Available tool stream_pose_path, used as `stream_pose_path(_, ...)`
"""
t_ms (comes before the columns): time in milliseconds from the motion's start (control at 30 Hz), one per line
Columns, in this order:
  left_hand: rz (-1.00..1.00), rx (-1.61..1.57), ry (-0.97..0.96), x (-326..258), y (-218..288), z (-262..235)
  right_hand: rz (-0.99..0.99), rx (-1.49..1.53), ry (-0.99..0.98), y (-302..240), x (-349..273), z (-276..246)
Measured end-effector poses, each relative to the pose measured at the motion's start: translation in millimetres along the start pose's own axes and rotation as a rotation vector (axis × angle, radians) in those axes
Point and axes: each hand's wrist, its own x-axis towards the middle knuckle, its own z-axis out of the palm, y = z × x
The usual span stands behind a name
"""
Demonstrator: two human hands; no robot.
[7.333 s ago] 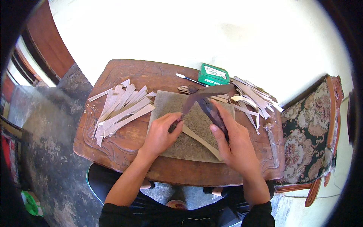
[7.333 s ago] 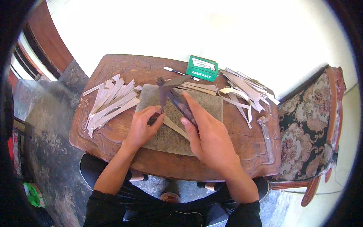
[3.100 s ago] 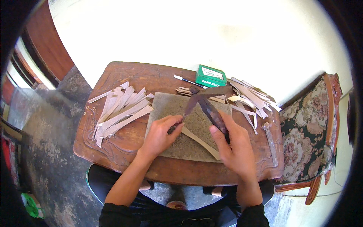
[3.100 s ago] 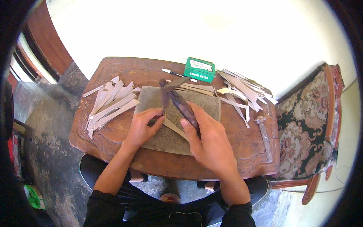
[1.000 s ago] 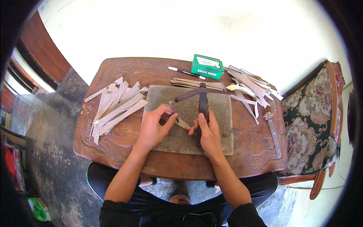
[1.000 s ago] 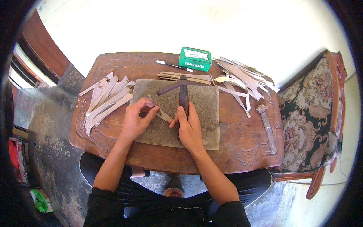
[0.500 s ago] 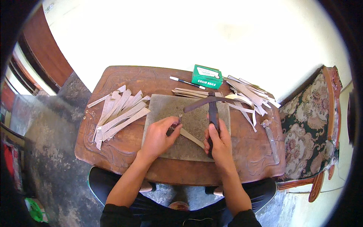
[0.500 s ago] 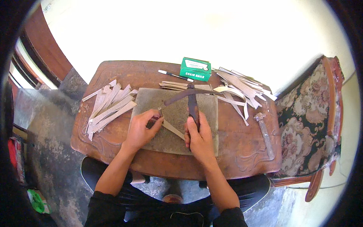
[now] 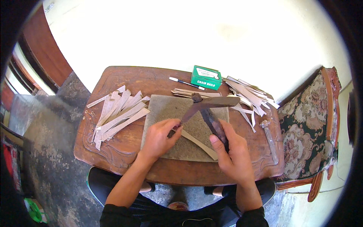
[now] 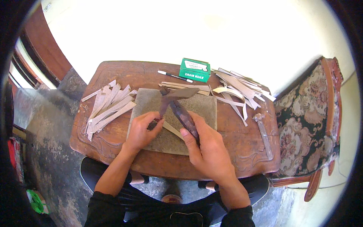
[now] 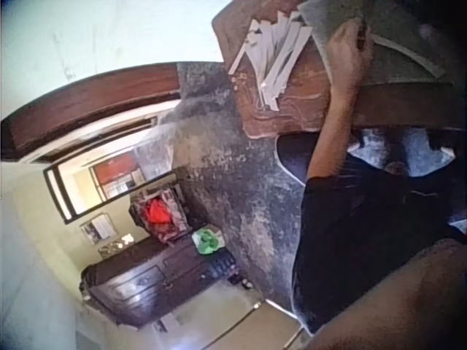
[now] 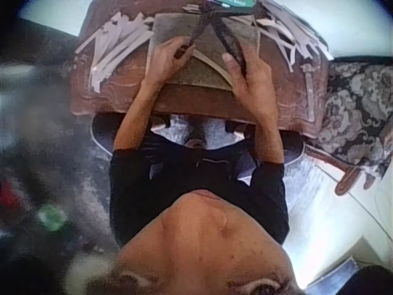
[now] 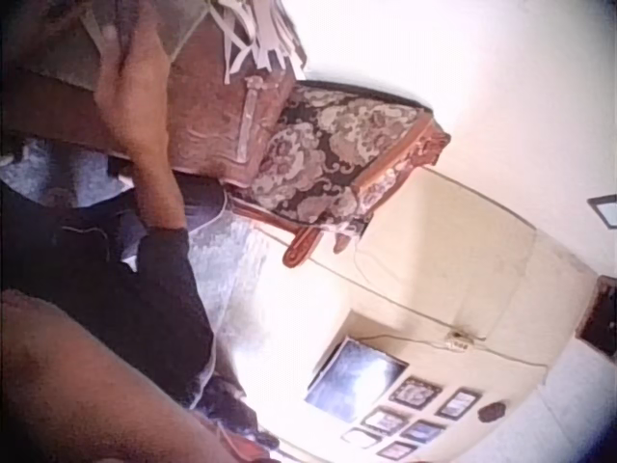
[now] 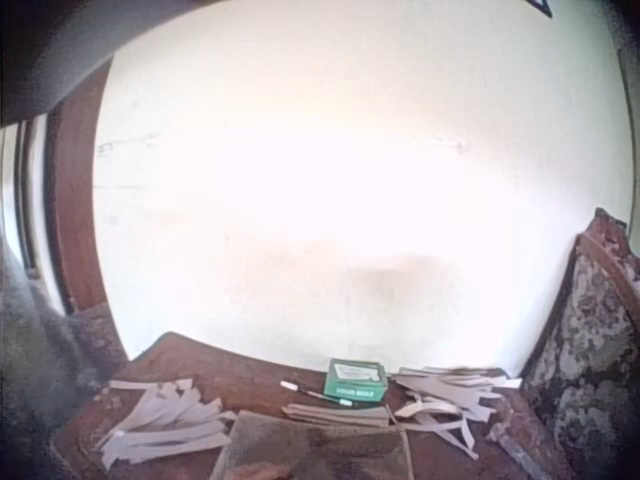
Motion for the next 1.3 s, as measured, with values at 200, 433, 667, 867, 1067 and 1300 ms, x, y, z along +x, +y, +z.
stream_pose_path(200,-0.019,-0.015,-0.016,0.4,1.5,-0.9,-0.047,0.013,-0.012,-0.5,0.6,3.5)
stream_pose_path(433,-0.017,-0.044,0.011,0.1,2.1,-0.1,-0.064,-0.031,-0.004,-5.1,7.3,0.1)
stream_pose_path(667,-0.028,-0.050,-0.008,-0.8,0.1,-0.1,-0.038,-0.029,0.025,-14.8,8.9,-3.5)
stream_pose_path(867,-0.024,-0.044,-0.001,-0.7,-0.6,0.5,-0.047,-0.086,-0.020,-12.6,11.4,-6.6)
stream_pose_path(1067,-0.039,-0.048,-0.011,0.0,1.5,-0.3,-0.093,-0.073,-0.025,2.0,13.2,5.5)
stream_pose_path(1300,-0.052,-0.052,-0.010,0.1,2.6,-0.5,-0.031,-0.050,0.004,-9.6,10.3,-1.1)
